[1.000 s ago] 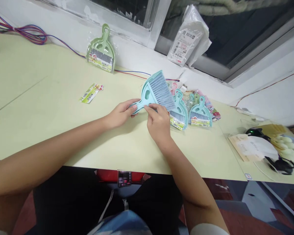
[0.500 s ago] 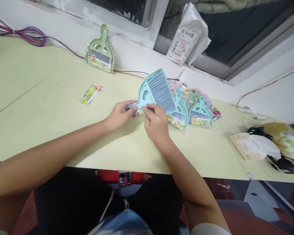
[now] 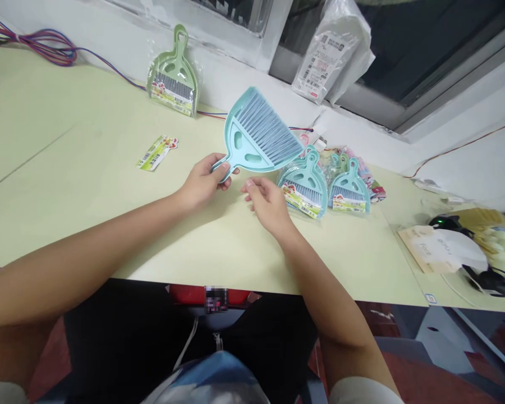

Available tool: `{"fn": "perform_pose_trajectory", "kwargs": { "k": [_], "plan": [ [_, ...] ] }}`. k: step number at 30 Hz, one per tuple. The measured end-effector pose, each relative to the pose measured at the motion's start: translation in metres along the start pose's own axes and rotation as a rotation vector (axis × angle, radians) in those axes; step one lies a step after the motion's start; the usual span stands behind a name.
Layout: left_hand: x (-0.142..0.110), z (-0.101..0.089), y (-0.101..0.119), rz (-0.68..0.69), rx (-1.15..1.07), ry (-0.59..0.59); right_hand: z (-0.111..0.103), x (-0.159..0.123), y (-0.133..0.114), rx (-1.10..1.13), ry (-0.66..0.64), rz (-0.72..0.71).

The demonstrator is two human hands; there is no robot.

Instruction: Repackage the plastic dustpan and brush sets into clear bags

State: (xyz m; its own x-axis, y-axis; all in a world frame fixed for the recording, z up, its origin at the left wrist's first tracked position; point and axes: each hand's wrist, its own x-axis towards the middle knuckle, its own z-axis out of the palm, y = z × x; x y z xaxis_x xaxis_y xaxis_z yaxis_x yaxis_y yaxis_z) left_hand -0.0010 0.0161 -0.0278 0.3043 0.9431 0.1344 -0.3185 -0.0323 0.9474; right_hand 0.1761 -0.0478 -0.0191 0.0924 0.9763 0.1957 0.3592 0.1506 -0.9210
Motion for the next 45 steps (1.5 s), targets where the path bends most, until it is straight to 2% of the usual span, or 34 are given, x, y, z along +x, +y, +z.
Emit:
{"fn": "perform_pose_trajectory", "kwargs": {
  "k": [3,7,12,16,22,27,31,37,39,43,45],
  "plan": [
    [-0.002,0.002,-0.003,0.000,0.006,-0.061,0.007,0.008,0.006,0.338,-0.045,0.169],
    [-0.005,0.004,-0.008,0.005,0.012,-0.142,0.013,0.010,0.006,0.551,-0.036,0.202],
    [-0.004,0.004,-0.013,0.033,0.049,-0.277,0.013,0.008,0.002,0.567,0.018,0.200],
    [-0.004,0.004,-0.014,-0.008,0.100,-0.385,0.011,0.008,0.003,0.557,0.020,0.174],
    [-0.010,0.007,-0.005,-0.103,0.132,-0.416,0.013,0.007,0.005,0.479,0.111,0.197],
    [-0.009,0.000,-0.011,-0.136,0.238,-0.459,0.013,0.009,0.009,0.484,0.170,0.209],
    [-0.006,-0.005,-0.021,-0.109,0.274,-0.448,0.007,0.013,0.016,0.461,0.235,0.213],
    [-0.008,0.003,-0.019,-0.084,0.254,-0.432,0.004,0.014,0.020,0.521,0.178,0.253],
    [-0.010,0.006,-0.017,-0.055,0.328,-0.391,0.006,0.012,0.019,0.507,0.169,0.257],
    [-0.013,0.007,-0.016,0.040,0.616,-0.245,0.008,0.010,0.016,0.499,0.166,0.255],
    [-0.014,0.006,-0.014,0.060,0.670,-0.236,0.008,0.009,0.015,0.506,0.159,0.250]
  ]
}}
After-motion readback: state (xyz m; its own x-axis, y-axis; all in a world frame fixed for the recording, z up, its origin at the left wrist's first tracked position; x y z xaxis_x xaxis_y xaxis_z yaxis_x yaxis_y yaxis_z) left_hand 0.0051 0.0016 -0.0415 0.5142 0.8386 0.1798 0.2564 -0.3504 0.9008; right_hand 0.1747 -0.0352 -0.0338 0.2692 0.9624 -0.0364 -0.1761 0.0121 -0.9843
